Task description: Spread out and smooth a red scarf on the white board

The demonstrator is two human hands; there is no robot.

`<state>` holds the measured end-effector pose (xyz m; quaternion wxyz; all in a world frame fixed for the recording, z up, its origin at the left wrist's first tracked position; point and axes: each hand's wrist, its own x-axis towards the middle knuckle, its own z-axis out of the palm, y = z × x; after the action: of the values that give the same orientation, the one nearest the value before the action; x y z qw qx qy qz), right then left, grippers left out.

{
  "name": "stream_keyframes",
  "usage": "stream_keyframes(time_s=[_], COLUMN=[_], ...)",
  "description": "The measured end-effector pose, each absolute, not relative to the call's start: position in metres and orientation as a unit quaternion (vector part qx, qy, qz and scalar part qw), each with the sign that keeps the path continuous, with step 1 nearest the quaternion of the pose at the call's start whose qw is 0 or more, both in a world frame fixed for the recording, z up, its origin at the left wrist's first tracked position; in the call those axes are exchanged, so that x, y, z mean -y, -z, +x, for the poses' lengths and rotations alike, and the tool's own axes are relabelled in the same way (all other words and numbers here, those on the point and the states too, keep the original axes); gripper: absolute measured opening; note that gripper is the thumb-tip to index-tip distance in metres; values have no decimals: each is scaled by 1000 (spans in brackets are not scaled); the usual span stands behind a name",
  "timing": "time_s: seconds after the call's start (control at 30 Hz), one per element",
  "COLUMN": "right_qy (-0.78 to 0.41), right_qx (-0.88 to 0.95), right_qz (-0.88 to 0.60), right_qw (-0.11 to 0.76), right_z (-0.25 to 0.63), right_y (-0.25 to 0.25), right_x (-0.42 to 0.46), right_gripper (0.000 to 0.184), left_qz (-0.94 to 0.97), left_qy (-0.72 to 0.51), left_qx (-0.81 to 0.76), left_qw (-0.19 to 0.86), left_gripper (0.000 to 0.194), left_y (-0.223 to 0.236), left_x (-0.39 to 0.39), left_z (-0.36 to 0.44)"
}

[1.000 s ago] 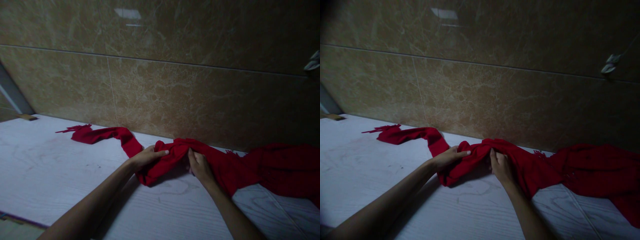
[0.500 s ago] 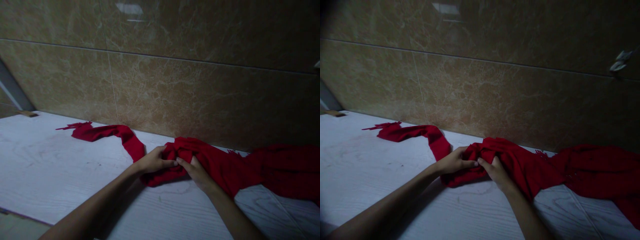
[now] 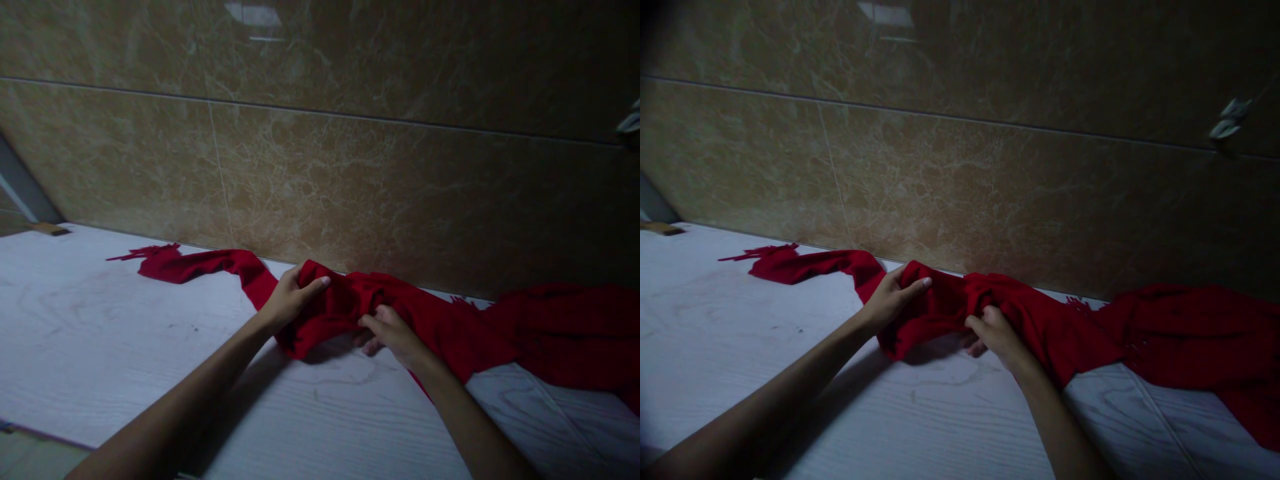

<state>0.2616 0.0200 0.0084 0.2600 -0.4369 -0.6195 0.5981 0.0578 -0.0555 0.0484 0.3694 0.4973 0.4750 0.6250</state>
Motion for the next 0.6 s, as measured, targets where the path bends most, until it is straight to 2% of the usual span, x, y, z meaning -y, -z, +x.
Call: stream_keyframes(time_s=[0.2,0.4,0.5,0.6], right_qy=[-670,-764,-752,-719], right_qx=[595,569,553,559], right_qz=[-387,-214,-231,-260], right_qw=[219,217,275,321], right_z=[266,269,262,254], right_y=[-13,-17,-15,-14], right_x=[-15,-4,2,7], right_gripper=[19,63,62,65], left_qz=[455,487,493,492], left_qy=[-678,-613,-589,-585], left_qx=[-428,-397,-355,-350], left_qw=[387,479,533,542], left_gripper=[41,37,37,36], left_y=[-49,-38,-35,-36], left_x=[53,55,57,60], left_z=[47,64,76,82])
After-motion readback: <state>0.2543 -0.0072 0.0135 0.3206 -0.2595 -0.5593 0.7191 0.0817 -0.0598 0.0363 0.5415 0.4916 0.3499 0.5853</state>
